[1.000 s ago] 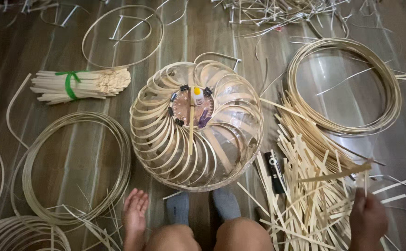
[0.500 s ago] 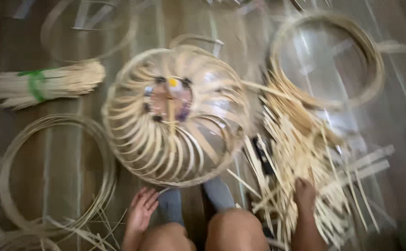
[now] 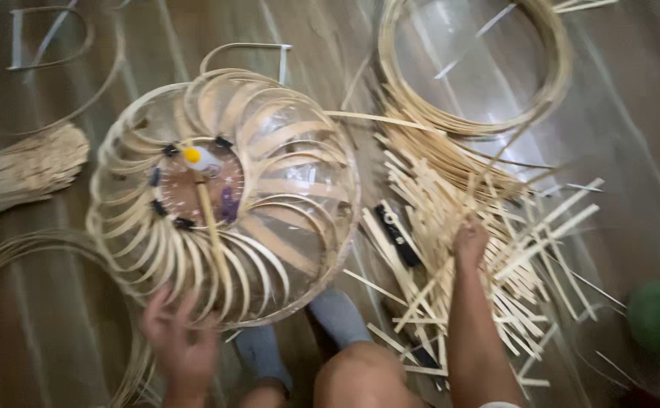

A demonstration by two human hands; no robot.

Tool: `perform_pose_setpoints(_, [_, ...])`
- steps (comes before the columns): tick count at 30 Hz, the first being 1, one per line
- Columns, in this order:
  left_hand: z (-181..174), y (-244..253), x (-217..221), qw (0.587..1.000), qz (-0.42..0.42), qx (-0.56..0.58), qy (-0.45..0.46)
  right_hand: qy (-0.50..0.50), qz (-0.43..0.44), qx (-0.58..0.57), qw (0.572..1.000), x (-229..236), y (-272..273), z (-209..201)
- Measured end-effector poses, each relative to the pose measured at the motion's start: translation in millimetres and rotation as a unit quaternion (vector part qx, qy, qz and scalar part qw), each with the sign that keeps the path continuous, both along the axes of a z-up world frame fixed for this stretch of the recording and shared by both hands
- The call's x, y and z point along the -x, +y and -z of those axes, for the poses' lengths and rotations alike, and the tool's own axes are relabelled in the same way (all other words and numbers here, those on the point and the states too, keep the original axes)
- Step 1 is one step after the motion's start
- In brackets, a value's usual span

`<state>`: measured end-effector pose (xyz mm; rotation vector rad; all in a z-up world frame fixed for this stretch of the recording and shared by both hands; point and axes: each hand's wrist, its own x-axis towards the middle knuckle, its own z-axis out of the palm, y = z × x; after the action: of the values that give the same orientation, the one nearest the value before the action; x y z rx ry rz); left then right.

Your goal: The person glues and attaches bamboo strips to a spherical frame, applying adhesive from a bottle and securing the strips with clips while working on the floor.

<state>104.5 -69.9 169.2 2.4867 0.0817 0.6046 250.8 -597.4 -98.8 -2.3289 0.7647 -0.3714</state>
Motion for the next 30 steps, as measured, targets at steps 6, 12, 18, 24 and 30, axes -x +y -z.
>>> perform_pose_setpoints(6, [-15.6, -21.8, -47.9, 0.983, 0.038, -0.180, 0.000, 0.006, 0.080, -0.412, 0.907, -25.6, -14.7, -18.3])
perform_pose_setpoints(12, [-7.2, -30.0, -58.8, 0.988, 0.044, -0.148, -0.008, -0.167, 0.089, -0.296, 0.936, -13.9, -41.2, -56.2])
perform_pose_setpoints(18, [7.6, -31.8, -73.9, 0.998, -0.001, -0.061, -0.035, -0.206, 0.052, -0.160, 0.964, 28.4, -64.5, -91.8])
perform_pose_setpoints(24, [9.7, -22.6, -70.9, 0.999, -0.039, 0.016, -0.033, -0.218, -0.044, -0.160, 0.962, 51.1, -29.5, -122.8])
perform_pose_setpoints(30, [9.4, -23.7, -59.4, 0.995, -0.047, -0.046, -0.081, -0.156, -0.249, -0.201, 0.934, 39.1, 54.9, -141.5])
